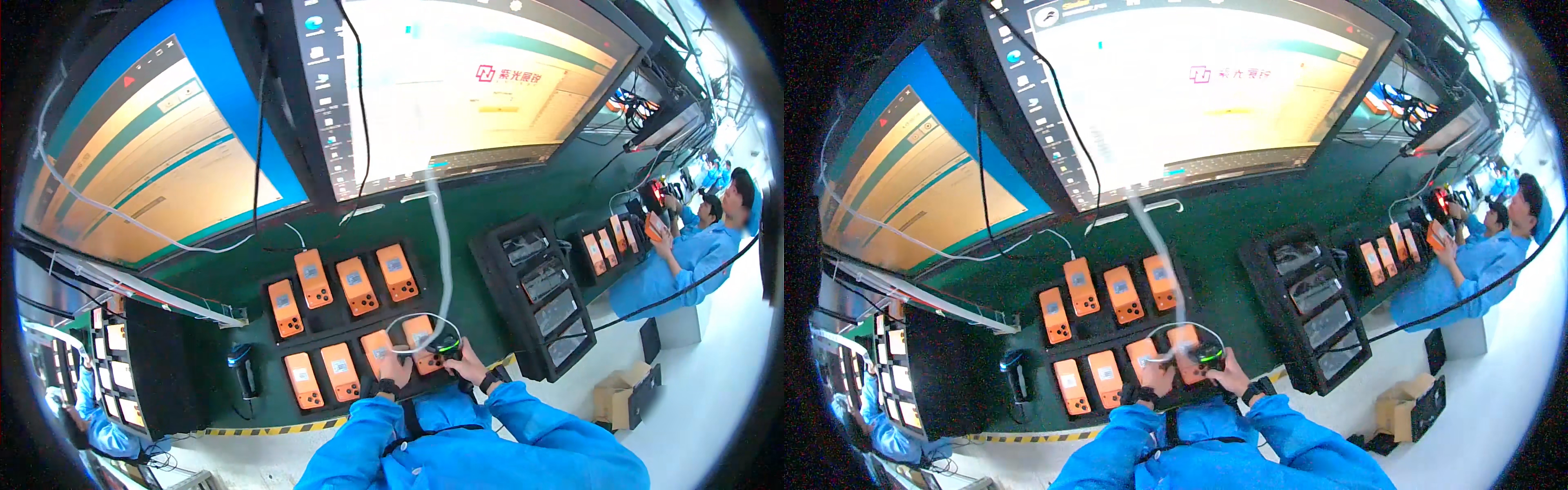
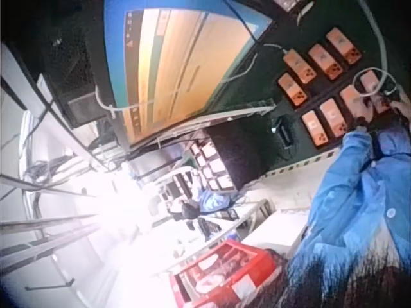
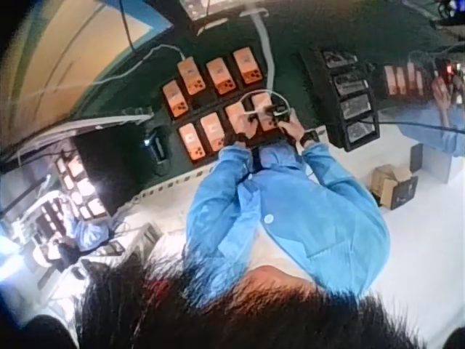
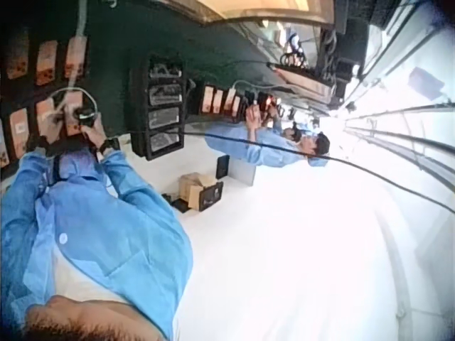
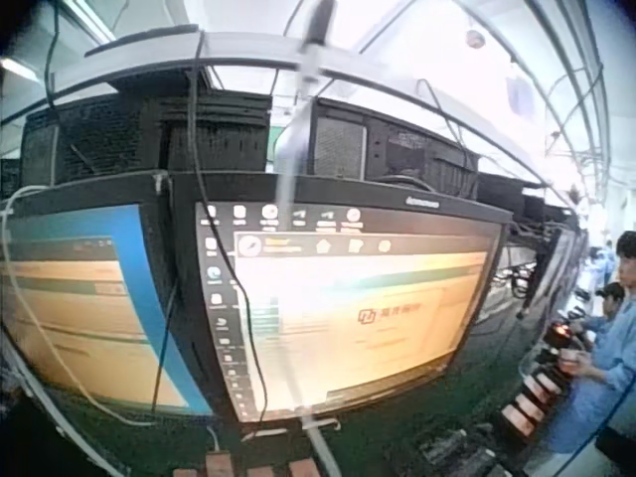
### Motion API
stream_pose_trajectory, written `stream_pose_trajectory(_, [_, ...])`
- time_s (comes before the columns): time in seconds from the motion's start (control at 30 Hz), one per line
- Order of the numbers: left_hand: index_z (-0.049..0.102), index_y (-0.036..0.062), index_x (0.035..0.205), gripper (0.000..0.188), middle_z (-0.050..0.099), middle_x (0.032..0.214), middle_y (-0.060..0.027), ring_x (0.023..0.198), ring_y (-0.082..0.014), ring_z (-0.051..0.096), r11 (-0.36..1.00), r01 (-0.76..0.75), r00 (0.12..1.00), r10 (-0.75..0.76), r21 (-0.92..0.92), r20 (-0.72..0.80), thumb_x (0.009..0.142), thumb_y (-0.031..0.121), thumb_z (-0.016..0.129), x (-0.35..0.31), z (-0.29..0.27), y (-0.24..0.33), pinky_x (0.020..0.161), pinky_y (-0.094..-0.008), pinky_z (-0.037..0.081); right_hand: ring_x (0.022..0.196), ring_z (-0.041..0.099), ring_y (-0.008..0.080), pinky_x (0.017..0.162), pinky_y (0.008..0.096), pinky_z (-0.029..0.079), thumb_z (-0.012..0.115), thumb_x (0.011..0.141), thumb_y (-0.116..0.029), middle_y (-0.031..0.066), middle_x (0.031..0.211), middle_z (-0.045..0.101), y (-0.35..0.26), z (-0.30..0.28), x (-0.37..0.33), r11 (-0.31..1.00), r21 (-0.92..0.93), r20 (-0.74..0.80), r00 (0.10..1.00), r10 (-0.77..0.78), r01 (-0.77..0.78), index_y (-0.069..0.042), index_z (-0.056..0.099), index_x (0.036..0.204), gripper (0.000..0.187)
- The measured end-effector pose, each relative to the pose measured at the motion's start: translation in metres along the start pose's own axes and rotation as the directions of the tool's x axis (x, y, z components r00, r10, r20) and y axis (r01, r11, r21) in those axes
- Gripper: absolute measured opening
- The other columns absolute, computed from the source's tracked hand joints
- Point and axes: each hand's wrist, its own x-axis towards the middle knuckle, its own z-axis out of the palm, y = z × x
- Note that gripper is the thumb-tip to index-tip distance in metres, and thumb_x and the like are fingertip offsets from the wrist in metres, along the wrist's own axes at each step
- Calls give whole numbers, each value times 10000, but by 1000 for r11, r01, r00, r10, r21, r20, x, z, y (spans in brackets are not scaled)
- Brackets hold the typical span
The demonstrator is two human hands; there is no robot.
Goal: Scanning barcodes on handheld mobile devices and checking status on a computer monitor at an industrial testing station.
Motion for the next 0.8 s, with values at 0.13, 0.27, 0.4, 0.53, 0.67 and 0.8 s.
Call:
stream_pose_trajectory(0.13, [587, 64, 1132, 369, 675, 925, -168, 866, -338, 649, 961, -259, 958, 269, 100, -98, 789, 188, 641, 13, 15, 0, 760, -426, 518, 623, 568, 143, 538, 281, 466, 674, 760, 2, 76, 806, 578, -9, -6, -1, 998, 40, 12, 999, -43, 42, -26, 332, 1060, 456])
stream_pose_trajectory(0.27, [463, 38, 1280, 618, 637, 1069, -219, 923, -390, 632, 962, -215, 963, 238, 170, -130, 754, 255, 705, 20, 45, 0, 802, -440, 514, 722, 585, 183, 633, 323, 476, 728, 735, -79, 67, 820, 590, 25, -37, 33, 967, -164, -310, 920, -238, 195, -22, 398, 1045, 457])
stream_pose_trajectory(0.4, [453, 63, 1236, 632, 578, 1154, -211, 1087, -365, 564, 1000, 23, 985, -25, -13, -173, 724, 276, 756, 16, 55, 36, 902, -445, 467, 814, 545, 266, 759, 375, 439, 754, 758, -314, 129, 833, 511, 22, -54, 61, 858, -506, -398, 859, -320, 85, -35, 416, 980, 491])
stream_pose_trajectory(0.53, [530, 64, 1137, 503, 678, 778, -120, 740, -317, 662, 990, -50, 954, 8, -134, -299, 742, 281, 752, 18, 59, 51, 722, -414, 522, 764, 528, 337, 719, 391, 434, 532, 932, -248, 147, 869, 527, -5, -39, 75, 560, -764, -407, 433, -804, 321, -9, 519, 970, 243])
stream_pose_trajectory(0.67, [623, -18, 998, 263, 696, 896, -163, 865, -265, 689, 966, -225, 963, 200, -130, -181, 778, 100, 704, 47, 44, 3, 756, -349, 533, 861, 563, 104, 729, 264, 444, 503, 968, -247, 38, 914, 603, -65, -14, 51, 950, -45, -164, 936, -313, 310, -27, 627, 944, 254])
stream_pose_trajectory(0.8, [592, -28, 1056, 265, 692, 964, -143, 925, -229, 680, 929, -267, 961, 238, -257, -141, 801, 9, 655, 5, 24, 27, 808, -321, 523, 766, 631, 100, 671, 253, 485, 582, 932, -212, 66, 922, 694, -97, -14, 29, 849, -351, 33, 911, -411, 396, -30, 670, 1007, 215])
